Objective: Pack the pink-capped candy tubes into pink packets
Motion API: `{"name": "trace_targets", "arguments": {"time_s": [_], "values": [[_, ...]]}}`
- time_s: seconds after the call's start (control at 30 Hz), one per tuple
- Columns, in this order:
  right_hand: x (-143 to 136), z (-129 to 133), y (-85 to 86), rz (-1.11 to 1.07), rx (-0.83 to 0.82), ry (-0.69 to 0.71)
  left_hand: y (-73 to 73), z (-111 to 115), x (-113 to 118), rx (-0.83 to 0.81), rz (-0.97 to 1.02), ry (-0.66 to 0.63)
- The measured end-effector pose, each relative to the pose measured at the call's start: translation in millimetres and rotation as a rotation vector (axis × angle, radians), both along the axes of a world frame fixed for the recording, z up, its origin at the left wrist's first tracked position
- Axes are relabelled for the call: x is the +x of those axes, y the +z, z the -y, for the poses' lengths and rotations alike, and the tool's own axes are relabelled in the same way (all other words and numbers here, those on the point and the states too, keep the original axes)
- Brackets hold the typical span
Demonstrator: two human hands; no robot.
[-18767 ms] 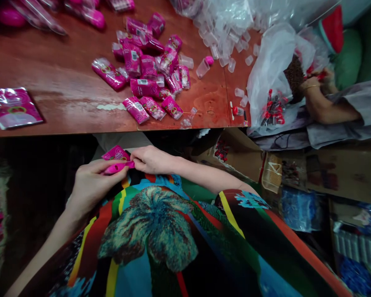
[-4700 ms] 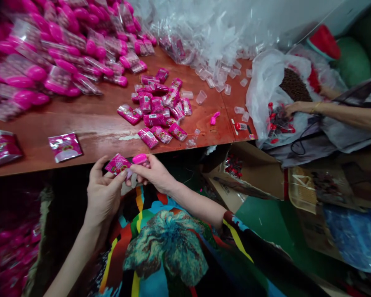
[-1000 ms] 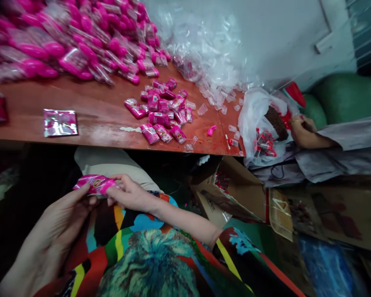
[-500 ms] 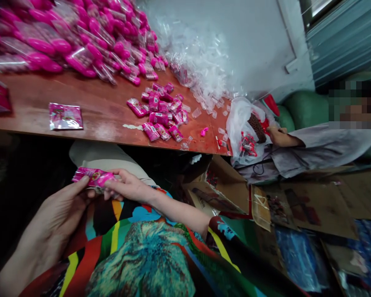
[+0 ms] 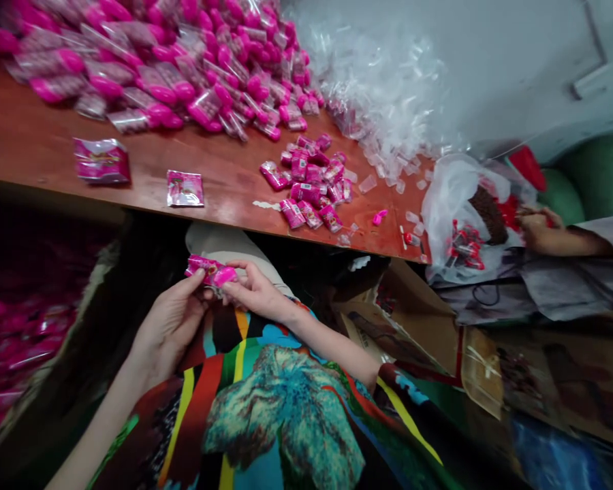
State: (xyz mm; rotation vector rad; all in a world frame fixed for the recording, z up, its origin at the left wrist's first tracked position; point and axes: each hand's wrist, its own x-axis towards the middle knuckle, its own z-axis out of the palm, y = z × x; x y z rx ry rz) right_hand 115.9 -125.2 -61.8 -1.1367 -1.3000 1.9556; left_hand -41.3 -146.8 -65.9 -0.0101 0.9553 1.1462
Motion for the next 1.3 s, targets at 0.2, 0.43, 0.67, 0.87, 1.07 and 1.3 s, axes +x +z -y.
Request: {"name": "trace_targets", "arguments": {"time_s": [0.2, 0.43, 0.67, 0.87, 1.07, 1.3], "values": [[3, -4, 1.3, -0.016, 0.123, 0.066, 10.7, -3, 1, 0.018, -0.018, 0.027], [9, -3, -0.4, 0.104, 0.288, 0.064, 12.5, -5, 8, 0.017, -0.119, -0.003], [15, -15, 5.3, -0.05, 0.072, 0.096, 22.0, -11, 13, 0.107, -0.079, -0.176], [22, -25, 7.7, -0.072, 0.109, 0.149, 26.4, -18, 14, 0.133, -0.047, -0.207], [22, -24, 15.6, 0.299, 0.47, 0.116, 22.8, -21, 13, 0.095, -0.036, -0.162], [23, -24, 4.3, 0.005, 0.123, -0.052, 25.9, -31, 20, 0.09, -0.107, -0.099]]}}
